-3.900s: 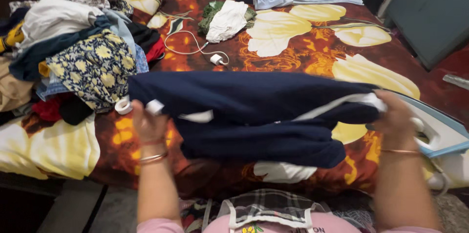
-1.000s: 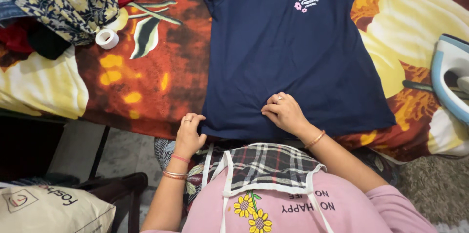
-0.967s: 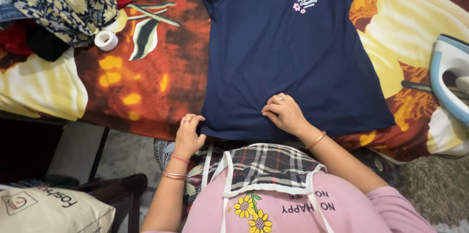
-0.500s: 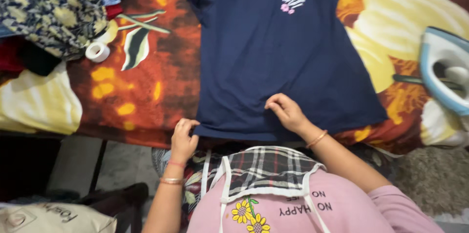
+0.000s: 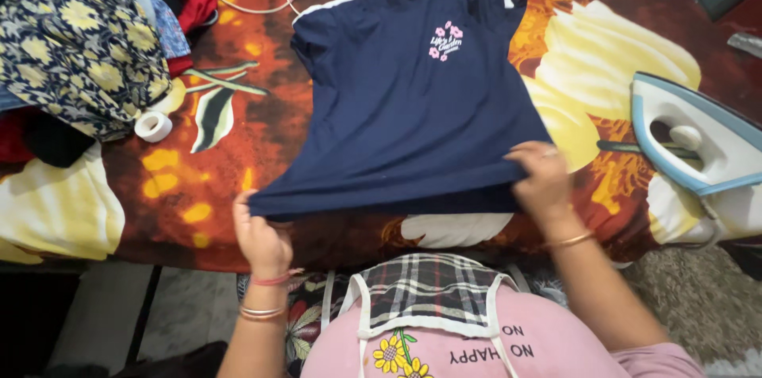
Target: The person irons a dark blue t-shirt on a bed. They smooth the fabric, fold the sleeves, and use a steam iron to press the shirt flat. The person handles the shirt and the iron directly.
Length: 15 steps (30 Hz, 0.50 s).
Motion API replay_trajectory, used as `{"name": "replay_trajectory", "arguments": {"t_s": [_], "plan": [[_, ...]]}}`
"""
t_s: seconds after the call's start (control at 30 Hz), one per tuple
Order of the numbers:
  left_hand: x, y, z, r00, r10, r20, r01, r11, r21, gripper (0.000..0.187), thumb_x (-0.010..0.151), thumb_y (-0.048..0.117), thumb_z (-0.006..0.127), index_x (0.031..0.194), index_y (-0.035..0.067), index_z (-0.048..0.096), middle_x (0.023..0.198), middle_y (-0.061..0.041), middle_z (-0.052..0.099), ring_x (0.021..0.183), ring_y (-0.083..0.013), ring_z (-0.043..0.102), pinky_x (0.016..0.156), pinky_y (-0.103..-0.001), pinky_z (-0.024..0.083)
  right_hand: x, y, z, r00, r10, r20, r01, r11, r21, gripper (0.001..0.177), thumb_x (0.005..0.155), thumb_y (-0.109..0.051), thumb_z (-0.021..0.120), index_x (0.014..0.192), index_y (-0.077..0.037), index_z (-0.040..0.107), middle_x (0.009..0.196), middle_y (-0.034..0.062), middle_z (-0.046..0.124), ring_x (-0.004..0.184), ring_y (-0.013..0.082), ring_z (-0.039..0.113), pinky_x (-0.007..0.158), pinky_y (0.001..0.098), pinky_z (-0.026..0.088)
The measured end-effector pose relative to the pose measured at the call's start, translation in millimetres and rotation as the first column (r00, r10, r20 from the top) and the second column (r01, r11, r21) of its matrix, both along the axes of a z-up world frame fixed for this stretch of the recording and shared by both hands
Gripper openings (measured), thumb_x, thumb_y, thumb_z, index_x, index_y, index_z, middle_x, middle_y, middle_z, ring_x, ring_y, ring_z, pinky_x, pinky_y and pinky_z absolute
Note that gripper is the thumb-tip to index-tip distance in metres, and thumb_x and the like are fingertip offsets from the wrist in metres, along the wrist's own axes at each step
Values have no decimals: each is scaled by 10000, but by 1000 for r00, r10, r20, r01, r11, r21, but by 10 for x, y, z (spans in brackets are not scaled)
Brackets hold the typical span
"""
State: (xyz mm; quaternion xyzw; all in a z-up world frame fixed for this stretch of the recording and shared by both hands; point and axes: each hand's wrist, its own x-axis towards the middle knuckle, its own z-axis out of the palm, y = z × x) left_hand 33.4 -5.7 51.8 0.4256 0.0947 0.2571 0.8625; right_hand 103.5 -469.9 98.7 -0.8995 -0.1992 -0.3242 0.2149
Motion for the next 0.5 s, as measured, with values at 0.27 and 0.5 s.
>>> {"name": "replay_trajectory", "arguments": {"t_s": [0.27,0.5], "plan": [[-524,1067,-65,752,-448,-483,530,-24,848,485,723,-99,470,1062,20,795,1177,-125,801,1168,-228,724,1033,-378,527,-647,-1376,-194,521,-187,-833,-284,882,-376,393,595,-8,755,924,-213,817,907,33,800,913,232,741,823,362,573],[-242,1230,-494,633,-247,-734,746,-62,664,546,847,311,797,1288,15,670,1235,-97,720,1167,-201,699,1015,-322,532,-234,-1595,-418,519,392,-760,-140,915,378,487,887,-301,717,1270,-3,677,1178,108,782,1065,211,750,910,354,566]]}}
